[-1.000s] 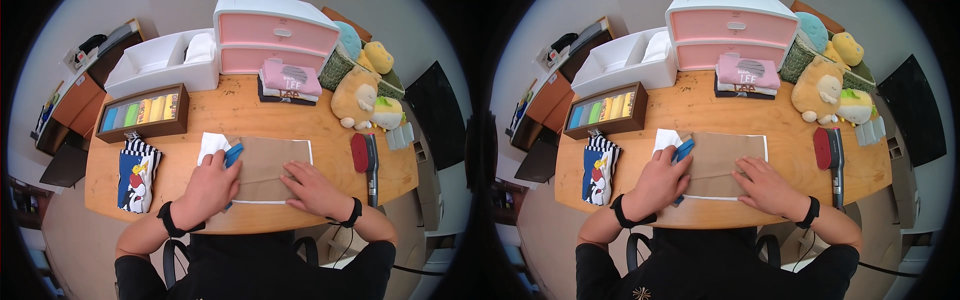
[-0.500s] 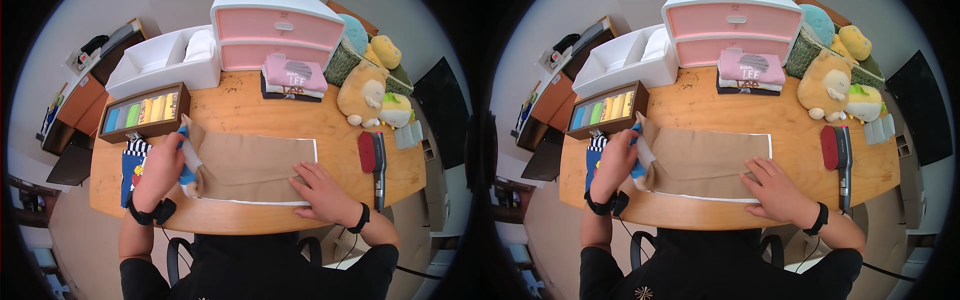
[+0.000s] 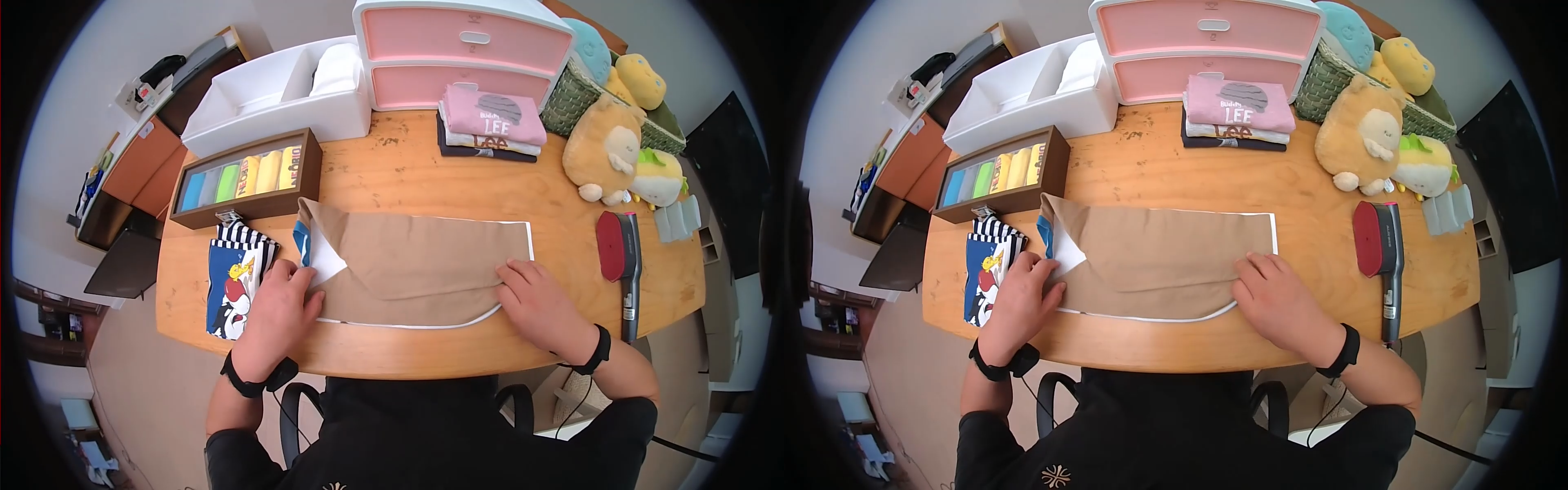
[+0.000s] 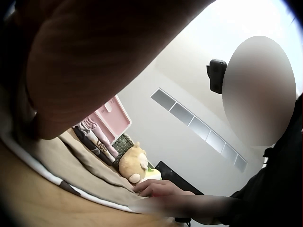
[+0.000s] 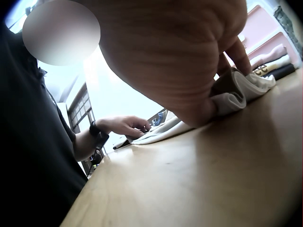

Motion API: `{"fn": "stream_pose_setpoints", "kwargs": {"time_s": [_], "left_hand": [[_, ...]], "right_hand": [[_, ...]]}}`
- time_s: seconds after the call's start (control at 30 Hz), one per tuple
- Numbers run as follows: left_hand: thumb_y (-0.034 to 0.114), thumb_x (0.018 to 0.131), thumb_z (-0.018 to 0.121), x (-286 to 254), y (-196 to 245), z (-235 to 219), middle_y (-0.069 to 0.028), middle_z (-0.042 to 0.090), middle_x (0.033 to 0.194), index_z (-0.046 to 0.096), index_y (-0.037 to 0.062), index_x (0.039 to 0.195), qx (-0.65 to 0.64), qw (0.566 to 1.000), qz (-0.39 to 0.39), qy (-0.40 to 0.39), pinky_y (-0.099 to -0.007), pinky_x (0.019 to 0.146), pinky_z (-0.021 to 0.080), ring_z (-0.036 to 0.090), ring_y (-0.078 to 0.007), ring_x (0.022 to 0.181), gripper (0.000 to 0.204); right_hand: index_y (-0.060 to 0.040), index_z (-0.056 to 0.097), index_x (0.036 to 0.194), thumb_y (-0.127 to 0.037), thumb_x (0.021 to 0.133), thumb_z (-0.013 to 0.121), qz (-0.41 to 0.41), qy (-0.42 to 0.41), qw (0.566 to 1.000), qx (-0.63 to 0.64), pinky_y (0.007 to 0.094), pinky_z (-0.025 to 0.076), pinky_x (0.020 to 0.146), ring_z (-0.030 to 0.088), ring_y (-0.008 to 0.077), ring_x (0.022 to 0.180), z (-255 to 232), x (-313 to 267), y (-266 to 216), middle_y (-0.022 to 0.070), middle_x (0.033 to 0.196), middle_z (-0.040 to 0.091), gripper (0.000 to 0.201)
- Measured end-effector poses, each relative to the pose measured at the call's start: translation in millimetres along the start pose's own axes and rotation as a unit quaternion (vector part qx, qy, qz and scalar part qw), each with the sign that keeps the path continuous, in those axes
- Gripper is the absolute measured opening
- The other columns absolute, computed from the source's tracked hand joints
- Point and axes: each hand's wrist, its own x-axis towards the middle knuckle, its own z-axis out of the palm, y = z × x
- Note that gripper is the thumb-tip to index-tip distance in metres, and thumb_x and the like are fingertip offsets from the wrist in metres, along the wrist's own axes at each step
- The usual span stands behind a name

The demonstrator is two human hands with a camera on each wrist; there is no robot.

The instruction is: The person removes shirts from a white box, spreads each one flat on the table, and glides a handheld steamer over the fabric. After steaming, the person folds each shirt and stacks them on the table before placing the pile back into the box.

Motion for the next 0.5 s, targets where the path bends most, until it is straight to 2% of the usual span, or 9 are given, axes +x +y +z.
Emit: {"fn": "stream_pose_setpoints", "kwargs": {"time_s": [0.07, 0.1, 0.2, 0.23, 0.33, 0.37, 0.43, 0.47, 0.5], "left_hand": [[0.012, 0.091, 0.078, -5.3, 0.0, 3.0, -0.022, 0.065, 0.108, 0.069, -0.0019, 0.121, -0.031, 0.999, -0.03, -0.024, -0.0461, 0.085, 0.057, 0.069, -0.0413, 0.096, 0.035], [0.011, 0.092, 0.077, -8.7, 4.1, 6.1, -0.0217, 0.066, 0.107, 0.068, -0.0014, 0.117, -0.025, 0.999, -0.014, -0.018, -0.0466, 0.079, 0.058, 0.069, -0.0422, 0.09, 0.03], [0.01, 0.092, 0.076, -18.4, 14.1, 13.9, -0.0208, 0.066, 0.107, 0.068, 0.0004, 0.113, -0.029, 0.999, -0.008, -0.014, -0.0473, 0.079, 0.057, 0.069, -0.0419, 0.089, 0.025], [0.01, 0.091, 0.076, -20.1, 19.6, 14.4, -0.0186, 0.067, 0.099, 0.068, 0.0034, 0.11, -0.023, 1.0, 0.003, 0.002, -0.0472, 0.075, 0.057, 0.07, -0.0403, 0.086, 0.022], [0.013, 0.092, 0.076, -22.3, 25.8, 12.8, -0.0161, 0.068, 0.089, 0.068, 0.0061, 0.109, -0.002, 0.999, 0.003, -0.033, -0.0469, 0.071, 0.057, 0.07, -0.039, 0.082, 0.02], [0.016, 0.091, 0.075, -20.3, 25.7, 13.1, -0.0152, 0.066, 0.083, 0.067, 0.0076, 0.102, 0.014, 0.999, 0.022, -0.02, -0.0484, 0.069, 0.056, 0.069, -0.0383, 0.078, 0.017], [0.016, 0.09, 0.076, -13.5, 28.6, 5.5, -0.016, 0.066, 0.085, 0.066, 0.0057, 0.097, 0.026, 0.999, 0.029, -0.024, -0.0491, 0.07, 0.056, 0.069, -0.0385, 0.078, 0.016], [0.016, 0.09, 0.076, -9.1, 32.2, 0.2, -0.0164, 0.066, 0.086, 0.066, 0.0049, 0.095, 0.024, 0.999, 0.024, -0.022, -0.049, 0.071, 0.056, 0.068, -0.0387, 0.08, 0.016], [0.016, 0.09, 0.076, -3.1, 37.7, -3.6, -0.0165, 0.065, 0.087, 0.065, 0.0044, 0.096, 0.01, 0.998, 0.055, -0.007, -0.0487, 0.072, 0.056, 0.068, -0.0385, 0.082, 0.017]], "right_hand": [[0.0015, 0.064, 0.103, -0.009, 0.085, 0.064, 0.02, -0.022, 1.0, -0.002, 0.0488, 0.049, 0.108, 0.062, 0.0398, 0.123, -5.3, -9.7, 4.5, 0.0209, 0.123, 0.065, 0.021], [0.002, 0.064, 0.103, -0.01, 0.084, 0.063, 0.03, -0.034, 0.999, -0.003, 0.0486, 0.049, 0.108, 0.062, 0.0399, 0.123, -7.9, -16.0, 7.2, 0.0211, 0.123, 0.065, 0.022], [0.0006, 0.065, 0.1, -0.008, 0.083, 0.064, 0.055, -0.047, 0.997, -0.03, 0.0483, 0.05, 0.106, 0.062, 0.0385, 0.123, -15.9, -42.9, 14.2, 0.0196, 0.121, 0.067, 0.019], [0.0001, 0.065, 0.1, -0.008, 0.081, 0.066, 0.059, -0.037, 0.997, -0.025, 0.0483, 0.051, 0.105, 0.063, 0.0382, 0.121, -19.3, -46.5, 14.3, 0.0187, 0.119, 0.067, 0.02], [-0.0011, 0.066, 0.099, -0.008, 0.077, 0.07, 0.101, -0.024, 0.995, -0.007, 0.0478, 0.052, 0.099, 0.064, 0.0372, 0.115, -33.0, -63.9, 12.4, 0.0159, 0.113, 0.066, 0.024], [-0.0014, 0.066, 0.1, -0.008, 0.076, 0.071, 0.124, -0.027, 0.992, 0.007, 0.0475, 0.052, 0.097, 0.064, 0.0368, 0.112, -36.5, -66.0, 9.6, 0.0149, 0.111, 0.066, 0.025], [-0.003, 0.067, 0.101, -0.01, 0.073, 0.076, 0.146, -0.025, 0.989, 0.014, 0.0465, 0.052, 0.088, 0.064, 0.0355, 0.102, -38.4, -70.4, 10.3, 0.0122, 0.104, 0.064, 0.03], [-0.0036, 0.067, 0.1, -0.01, 0.074, 0.076, 0.155, 0.004, 0.988, 0.019, 0.0466, 0.052, 0.088, 0.064, 0.0348, 0.101, -37.7, -69.5, 9.1, 0.0118, 0.104, 0.064, 0.028], [-0.0043, 0.067, 0.1, -0.009, 0.076, 0.076, 0.163, 0.034, 0.986, 0.022, 0.0467, 0.052, 0.087, 0.064, 0.0342, 0.1, -35.7, -65.0, 6.0, 0.0113, 0.104, 0.064, 0.026]]}}
